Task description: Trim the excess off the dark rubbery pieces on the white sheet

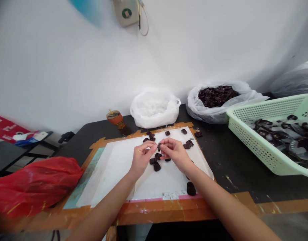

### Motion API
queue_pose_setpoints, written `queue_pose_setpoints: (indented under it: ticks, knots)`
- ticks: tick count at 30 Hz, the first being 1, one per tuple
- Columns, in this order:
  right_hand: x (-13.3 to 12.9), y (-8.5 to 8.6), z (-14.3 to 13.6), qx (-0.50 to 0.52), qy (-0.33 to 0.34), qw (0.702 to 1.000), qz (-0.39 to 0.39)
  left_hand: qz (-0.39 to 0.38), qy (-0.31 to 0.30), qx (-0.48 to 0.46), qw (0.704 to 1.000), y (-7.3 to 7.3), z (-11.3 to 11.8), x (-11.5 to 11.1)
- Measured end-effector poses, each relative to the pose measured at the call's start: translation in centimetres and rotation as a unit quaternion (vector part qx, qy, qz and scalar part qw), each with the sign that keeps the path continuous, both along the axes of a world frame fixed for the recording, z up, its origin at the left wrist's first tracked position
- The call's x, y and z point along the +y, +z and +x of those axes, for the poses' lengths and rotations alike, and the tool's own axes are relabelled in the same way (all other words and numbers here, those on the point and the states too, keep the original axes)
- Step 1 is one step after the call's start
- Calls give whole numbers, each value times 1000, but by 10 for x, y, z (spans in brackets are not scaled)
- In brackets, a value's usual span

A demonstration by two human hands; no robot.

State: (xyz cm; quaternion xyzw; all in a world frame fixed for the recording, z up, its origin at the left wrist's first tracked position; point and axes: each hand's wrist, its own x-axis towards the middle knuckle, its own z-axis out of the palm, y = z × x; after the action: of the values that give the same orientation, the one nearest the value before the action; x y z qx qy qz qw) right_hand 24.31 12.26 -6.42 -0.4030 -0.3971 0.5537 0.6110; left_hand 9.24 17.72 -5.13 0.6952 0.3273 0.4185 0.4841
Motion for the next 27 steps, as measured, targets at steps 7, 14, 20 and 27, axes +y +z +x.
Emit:
queue_pose_setpoints:
  ticks: [7, 14, 20, 27]
  knots:
    - [-1, -1, 0, -214, -47, 972, 79, -68, -5, 47, 997, 6, 0, 1]
    - [-4, -1, -1, -508, -212, 807, 213, -143, -6, -2, 990, -3, 2, 5]
    - [-5, -1, 2, -527, -220, 801, 179, -184, 22, -41, 982, -1, -3, 18]
    - [-7, 2, -2, -525, -201, 798, 218, -270, -133, -39, 953, -5, 2, 5]
